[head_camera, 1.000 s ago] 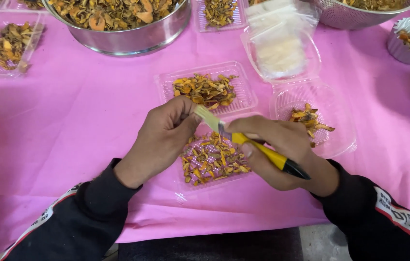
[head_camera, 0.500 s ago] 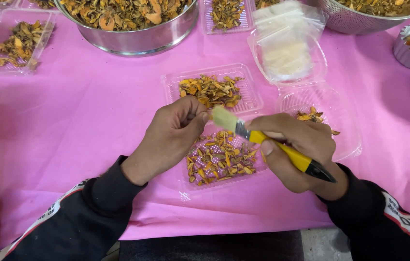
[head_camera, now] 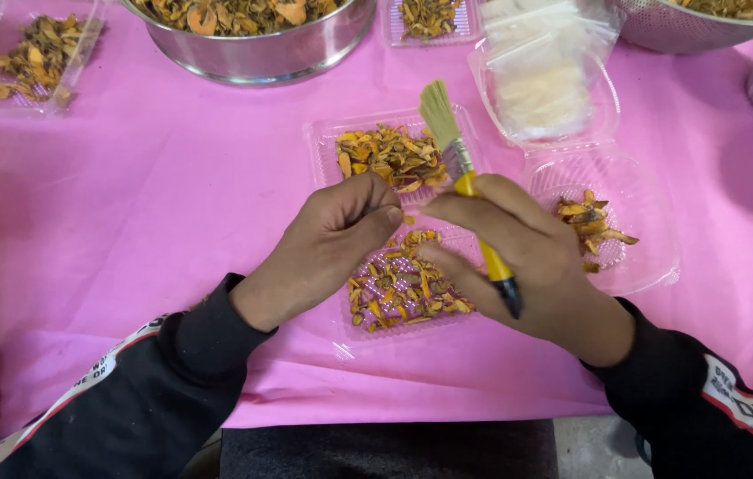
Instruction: Sorting and packaging dried tea leaves into small plastic containers using a brush and hands.
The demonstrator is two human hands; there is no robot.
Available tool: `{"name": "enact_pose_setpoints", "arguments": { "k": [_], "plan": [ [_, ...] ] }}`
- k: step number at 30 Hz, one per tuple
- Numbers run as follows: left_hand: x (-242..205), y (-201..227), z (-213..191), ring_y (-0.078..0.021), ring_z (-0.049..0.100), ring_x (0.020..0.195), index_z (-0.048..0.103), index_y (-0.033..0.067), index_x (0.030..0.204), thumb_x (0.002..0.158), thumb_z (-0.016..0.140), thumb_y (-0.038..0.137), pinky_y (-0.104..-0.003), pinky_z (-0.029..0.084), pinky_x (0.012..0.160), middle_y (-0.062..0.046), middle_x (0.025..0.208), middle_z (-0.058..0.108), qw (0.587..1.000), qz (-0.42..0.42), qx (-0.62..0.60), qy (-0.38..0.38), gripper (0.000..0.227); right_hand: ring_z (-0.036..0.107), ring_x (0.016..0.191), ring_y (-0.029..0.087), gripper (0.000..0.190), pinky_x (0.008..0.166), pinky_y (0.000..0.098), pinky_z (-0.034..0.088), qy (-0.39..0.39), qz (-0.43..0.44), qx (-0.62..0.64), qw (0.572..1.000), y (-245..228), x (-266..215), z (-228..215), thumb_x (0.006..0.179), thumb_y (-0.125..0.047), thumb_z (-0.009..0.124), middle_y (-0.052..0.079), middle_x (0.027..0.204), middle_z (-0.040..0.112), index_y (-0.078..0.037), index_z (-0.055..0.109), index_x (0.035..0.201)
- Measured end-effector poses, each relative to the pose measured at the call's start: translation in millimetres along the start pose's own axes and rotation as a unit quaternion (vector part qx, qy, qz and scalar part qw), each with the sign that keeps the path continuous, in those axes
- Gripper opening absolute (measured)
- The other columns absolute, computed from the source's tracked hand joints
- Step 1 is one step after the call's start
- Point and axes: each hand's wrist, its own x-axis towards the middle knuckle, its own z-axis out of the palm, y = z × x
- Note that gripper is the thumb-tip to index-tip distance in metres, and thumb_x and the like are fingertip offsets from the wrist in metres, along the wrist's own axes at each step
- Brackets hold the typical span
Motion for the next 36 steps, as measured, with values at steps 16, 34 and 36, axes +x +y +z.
{"name": "enact_pose_setpoints", "arguments": {
  "k": [16, 34, 36],
  "plan": [
    [-1.5, -0.8, 5.1, -0.0046, 0.034, 0.065, 0.041, 0.0146, 0.075, 0.103, 0.053, 0.007, -0.025, 0.032, 0.059, 0.006, 0.070, 0.039, 0.998, 0.054, 0.016, -0.018, 0.031, 0.069, 0.110, 0.033, 0.014, 0.082, 0.0327, 0.057, 0.061, 0.093, 0.045, 0.993, -8.7, -16.5, -14.1, 0.104, -0.005, 0.053, 0.032, 0.128, 0.064, 0.007, 0.055, 0.111],
    [-0.4, 5.6, 4.1, -0.0047, 0.029, 0.062, 0.038, 0.0172, 0.073, 0.103, 0.053, 0.007, -0.024, 0.026, 0.055, 0.008, 0.069, 0.034, 0.998, 0.043, 0.049, 0.024, 0.035, 0.070, 0.066, 0.022, 0.019, 0.067, 0.0283, 0.056, -0.052, 0.091, 0.011, 0.994, -7.3, -22.6, -33.7, 0.089, -0.002, 0.057, 0.014, 0.086, 0.073, 0.003, 0.072, 0.100],
    [-0.6, 5.5, 5.8, -0.0045, 0.027, 0.065, 0.032, 0.0185, 0.072, 0.101, 0.057, 0.010, -0.025, 0.024, 0.057, 0.009, 0.070, 0.029, 0.998, 0.024, 0.052, 0.038, 0.039, 0.073, 0.075, 0.027, 0.020, 0.070, 0.0318, 0.057, 0.004, 0.118, 0.009, 0.993, -12.6, -21.6, -35.0, 0.091, -0.005, 0.054, 0.017, 0.084, 0.072, 0.007, 0.070, 0.095]
  ]
}}
